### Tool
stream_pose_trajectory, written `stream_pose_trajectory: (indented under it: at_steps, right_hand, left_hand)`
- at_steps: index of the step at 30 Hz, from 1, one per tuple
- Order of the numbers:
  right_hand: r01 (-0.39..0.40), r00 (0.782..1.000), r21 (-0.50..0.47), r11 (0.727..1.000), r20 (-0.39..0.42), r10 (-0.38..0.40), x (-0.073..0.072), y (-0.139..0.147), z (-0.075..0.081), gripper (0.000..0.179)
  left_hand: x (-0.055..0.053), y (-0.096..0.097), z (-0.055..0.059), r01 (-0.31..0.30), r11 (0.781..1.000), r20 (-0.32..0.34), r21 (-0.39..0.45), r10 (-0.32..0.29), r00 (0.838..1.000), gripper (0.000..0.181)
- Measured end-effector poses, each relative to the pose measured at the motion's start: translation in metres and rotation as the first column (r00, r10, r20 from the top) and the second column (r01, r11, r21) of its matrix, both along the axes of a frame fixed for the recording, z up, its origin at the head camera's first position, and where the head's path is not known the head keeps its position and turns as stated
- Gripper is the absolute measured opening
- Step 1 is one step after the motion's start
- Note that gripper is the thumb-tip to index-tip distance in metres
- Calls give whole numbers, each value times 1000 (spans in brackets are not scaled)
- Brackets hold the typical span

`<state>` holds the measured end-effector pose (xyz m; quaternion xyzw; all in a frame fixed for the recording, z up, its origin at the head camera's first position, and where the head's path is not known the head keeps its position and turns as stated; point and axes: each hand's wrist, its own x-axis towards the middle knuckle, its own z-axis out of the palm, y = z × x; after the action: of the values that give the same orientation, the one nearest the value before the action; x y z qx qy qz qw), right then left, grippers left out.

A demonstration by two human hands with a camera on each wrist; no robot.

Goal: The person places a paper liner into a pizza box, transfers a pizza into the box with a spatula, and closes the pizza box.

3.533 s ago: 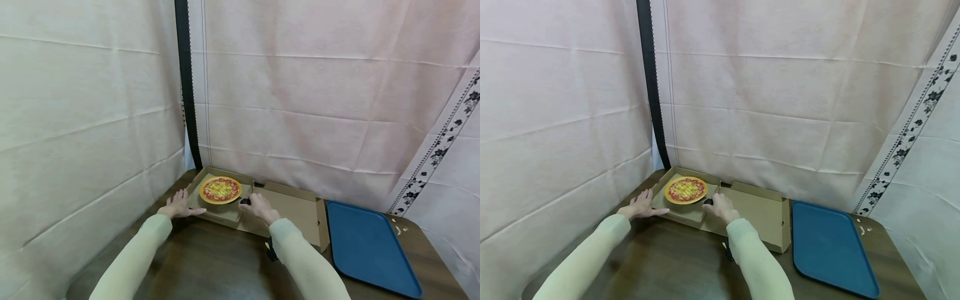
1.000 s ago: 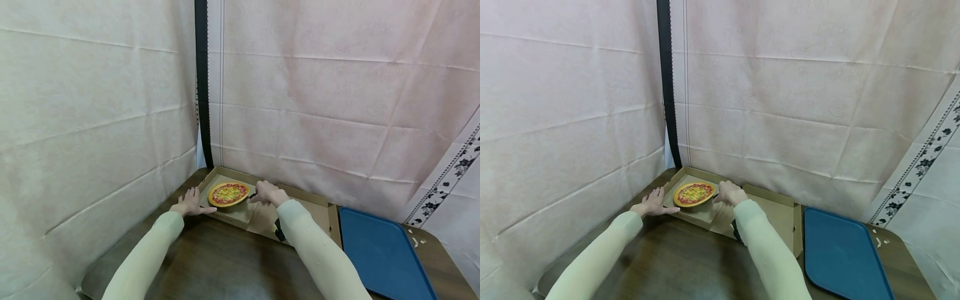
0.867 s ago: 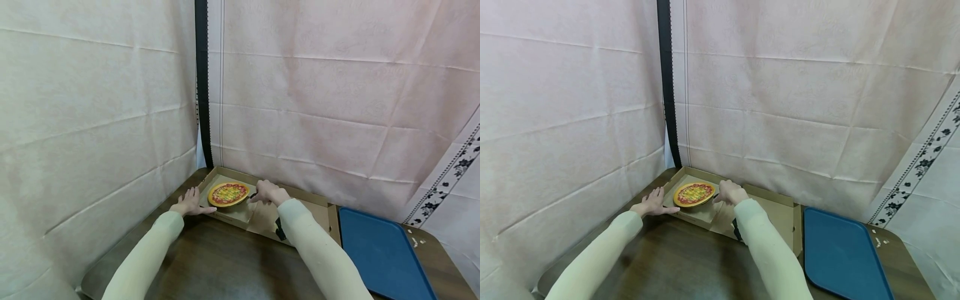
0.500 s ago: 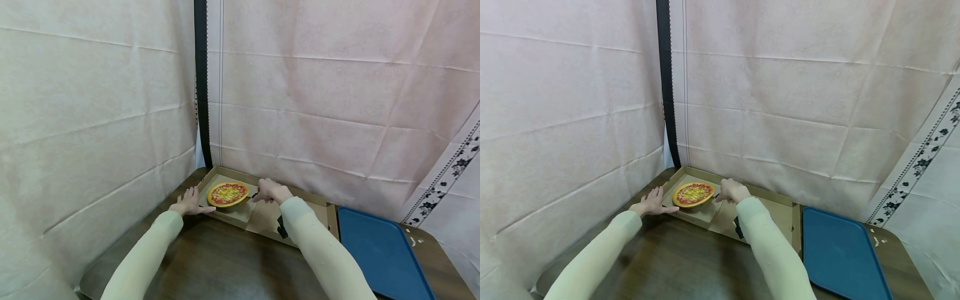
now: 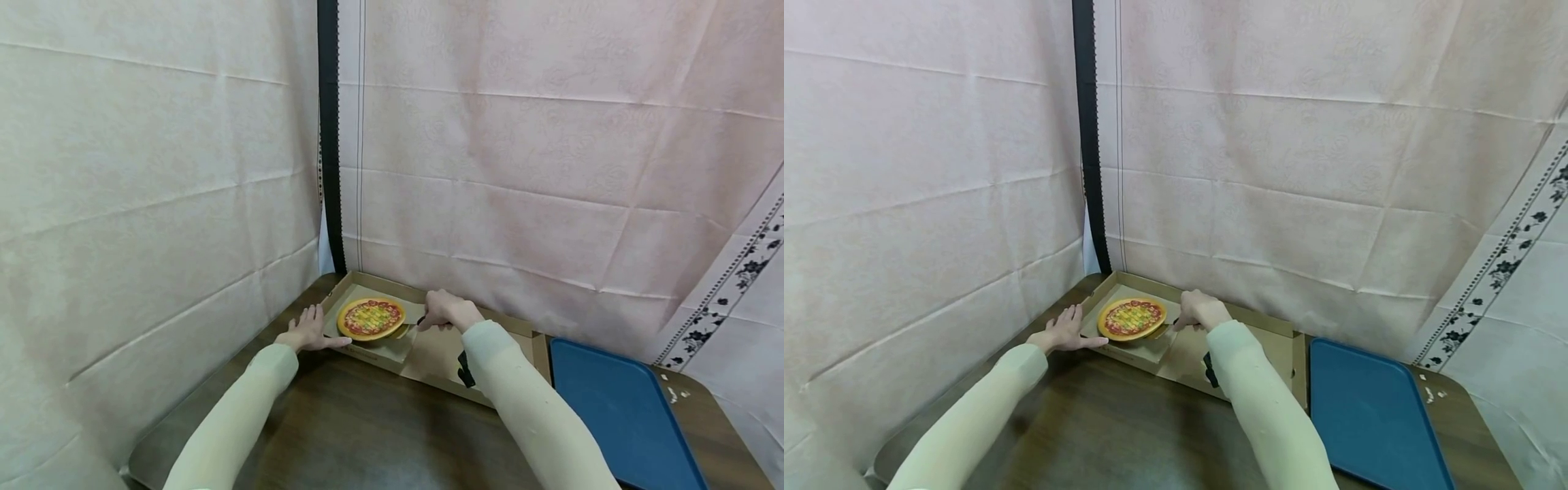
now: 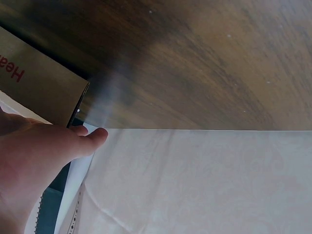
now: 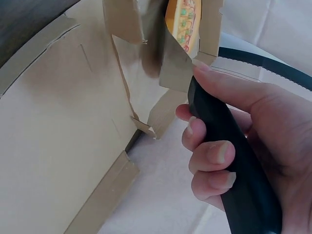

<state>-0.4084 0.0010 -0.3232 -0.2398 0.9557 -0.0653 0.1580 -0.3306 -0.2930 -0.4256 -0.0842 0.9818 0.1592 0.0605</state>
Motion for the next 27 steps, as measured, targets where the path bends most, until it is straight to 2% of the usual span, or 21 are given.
stream_pose_trajectory:
  at_steps: [16, 27]
  right_hand:
    - [-12, 999, 22, 1000, -52, 13, 4, -11, -8, 33]
    - [-22, 997, -12, 1000, -74, 21, 6, -13, 0, 26]
  left_hand:
    - [3, -1, -2, -8, 1000, -3, 25, 8, 1000, 124]
    - [1, -1, -2, -2, 1000, -7, 17, 2, 1000, 124]
